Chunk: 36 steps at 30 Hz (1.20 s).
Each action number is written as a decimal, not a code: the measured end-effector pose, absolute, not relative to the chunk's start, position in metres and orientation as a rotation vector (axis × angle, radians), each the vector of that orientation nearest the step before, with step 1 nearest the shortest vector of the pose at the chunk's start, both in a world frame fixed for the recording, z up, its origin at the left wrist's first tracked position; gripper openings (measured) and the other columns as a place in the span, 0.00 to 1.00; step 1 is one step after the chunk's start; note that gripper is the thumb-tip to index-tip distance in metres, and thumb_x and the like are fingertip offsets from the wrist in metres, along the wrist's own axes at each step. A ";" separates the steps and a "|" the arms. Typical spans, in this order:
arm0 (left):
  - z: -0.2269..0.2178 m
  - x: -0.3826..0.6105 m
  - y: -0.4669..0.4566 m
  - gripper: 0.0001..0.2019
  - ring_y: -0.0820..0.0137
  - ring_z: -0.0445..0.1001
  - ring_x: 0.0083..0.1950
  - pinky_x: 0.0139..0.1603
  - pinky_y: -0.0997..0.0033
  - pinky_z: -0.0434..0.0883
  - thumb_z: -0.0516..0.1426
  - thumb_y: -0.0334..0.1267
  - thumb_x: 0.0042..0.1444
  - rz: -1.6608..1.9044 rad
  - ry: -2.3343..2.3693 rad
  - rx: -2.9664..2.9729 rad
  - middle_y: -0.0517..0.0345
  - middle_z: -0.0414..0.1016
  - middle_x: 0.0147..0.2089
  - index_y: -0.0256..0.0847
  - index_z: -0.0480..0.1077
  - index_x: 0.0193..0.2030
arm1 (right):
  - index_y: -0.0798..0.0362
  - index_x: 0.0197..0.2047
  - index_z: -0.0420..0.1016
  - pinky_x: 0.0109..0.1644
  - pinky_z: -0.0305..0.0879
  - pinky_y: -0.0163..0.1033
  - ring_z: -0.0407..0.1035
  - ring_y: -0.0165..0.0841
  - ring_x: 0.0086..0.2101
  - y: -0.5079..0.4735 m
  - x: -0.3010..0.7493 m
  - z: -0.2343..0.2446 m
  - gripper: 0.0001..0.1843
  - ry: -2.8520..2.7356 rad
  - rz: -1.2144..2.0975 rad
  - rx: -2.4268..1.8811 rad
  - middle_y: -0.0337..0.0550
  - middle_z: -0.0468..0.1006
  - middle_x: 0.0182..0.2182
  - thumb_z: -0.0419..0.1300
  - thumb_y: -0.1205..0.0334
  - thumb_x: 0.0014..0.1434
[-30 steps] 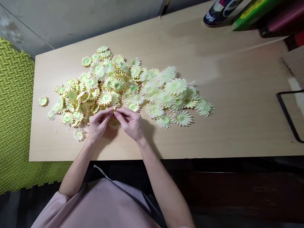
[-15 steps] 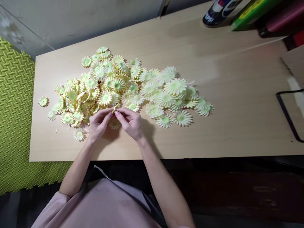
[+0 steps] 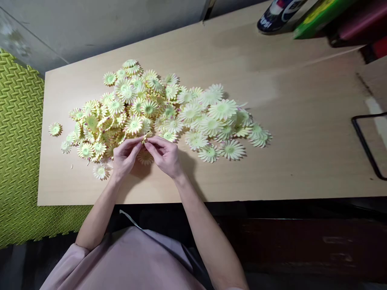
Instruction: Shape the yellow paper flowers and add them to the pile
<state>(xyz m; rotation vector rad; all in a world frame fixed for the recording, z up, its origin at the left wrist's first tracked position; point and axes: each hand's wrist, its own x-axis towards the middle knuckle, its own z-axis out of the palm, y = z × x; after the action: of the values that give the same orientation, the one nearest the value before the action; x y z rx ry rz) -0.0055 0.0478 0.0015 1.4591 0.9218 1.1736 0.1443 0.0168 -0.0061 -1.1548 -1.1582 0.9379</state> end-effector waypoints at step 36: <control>0.011 -0.006 0.047 0.15 0.78 0.72 0.30 0.34 0.80 0.71 0.63 0.50 0.59 1.102 1.028 1.236 0.61 0.74 0.30 0.39 0.73 0.37 | 0.51 0.33 0.77 0.35 0.70 0.39 0.71 0.33 0.31 0.018 0.145 -0.007 0.09 -1.158 1.035 -1.127 0.41 0.76 0.30 0.62 0.55 0.62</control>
<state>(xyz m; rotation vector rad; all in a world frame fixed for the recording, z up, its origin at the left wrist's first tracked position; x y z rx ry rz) -0.0063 0.0472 0.0107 1.2363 1.0283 1.1022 0.1446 0.0177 -0.0075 -1.1275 -1.1575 1.0345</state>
